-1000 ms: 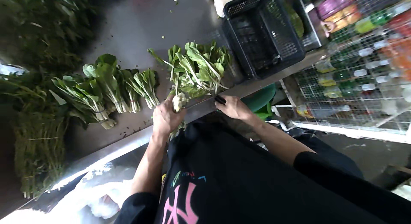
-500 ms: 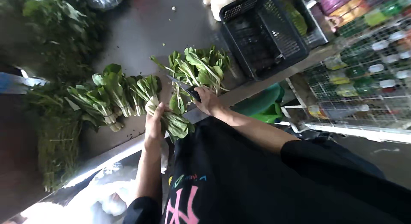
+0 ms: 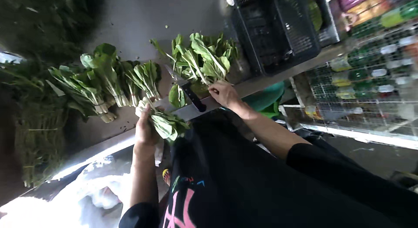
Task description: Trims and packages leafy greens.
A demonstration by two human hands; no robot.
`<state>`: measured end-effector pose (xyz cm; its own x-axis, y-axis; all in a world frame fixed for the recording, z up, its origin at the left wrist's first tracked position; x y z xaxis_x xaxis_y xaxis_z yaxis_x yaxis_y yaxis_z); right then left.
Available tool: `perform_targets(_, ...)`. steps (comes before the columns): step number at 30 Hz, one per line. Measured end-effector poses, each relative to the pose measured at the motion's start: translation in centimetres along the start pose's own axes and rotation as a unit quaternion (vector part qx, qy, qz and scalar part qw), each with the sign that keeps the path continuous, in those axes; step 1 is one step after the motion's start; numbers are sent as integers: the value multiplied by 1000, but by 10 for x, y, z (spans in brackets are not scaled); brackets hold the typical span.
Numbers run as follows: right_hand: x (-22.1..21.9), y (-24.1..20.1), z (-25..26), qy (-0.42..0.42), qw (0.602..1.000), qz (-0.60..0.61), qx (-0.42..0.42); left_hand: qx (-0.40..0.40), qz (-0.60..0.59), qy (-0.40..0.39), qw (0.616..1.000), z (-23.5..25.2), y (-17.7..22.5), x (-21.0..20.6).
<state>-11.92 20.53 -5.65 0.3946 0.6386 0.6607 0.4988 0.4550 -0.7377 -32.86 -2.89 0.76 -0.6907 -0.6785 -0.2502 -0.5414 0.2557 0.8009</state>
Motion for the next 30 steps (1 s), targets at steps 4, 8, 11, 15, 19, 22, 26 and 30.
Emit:
perform_targets(4,-13,2,9,-53,994,-87,43,29,58,0,998,8,-2,0)
perform_targets(8,-25,-11,24,-107,982,-155,-11,17,108,-33,993,15,-4,-15)
perform_targets(11,-28,-15,31,-88,985,-148,8,12,142,-19,990,14,-7,-24)
perform_targets(15,-28,-6,29,-71,981,-152,96,2,161,-12,987,6,-14,-32)
perform_targets(19,-27,-4,31,-81,968,-164,172,-10,166,15,986,-3,-18,-37)
perform_targets(22,-22,-1,35,-80,972,-139,169,-32,176,27,983,-6,-17,-40)
perform_targets(26,-15,5,31,-102,972,-106,181,-56,177,68,980,-14,-15,-53)
perform_targets(30,-10,12,37,-194,957,-108,186,-71,186,93,976,-23,-20,-83)
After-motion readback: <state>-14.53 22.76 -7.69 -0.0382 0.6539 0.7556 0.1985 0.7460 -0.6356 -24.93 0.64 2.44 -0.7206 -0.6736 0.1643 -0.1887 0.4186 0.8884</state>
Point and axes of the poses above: each hand's wrist, its own z-axis towards the middle knuckle, its own x-axis out of the back of the hand, y = z × x, the point moved 5 cm from there along z, towards the middle knuckle, and after that the axes turned 10 degrees about z, right-handed, at the moved point
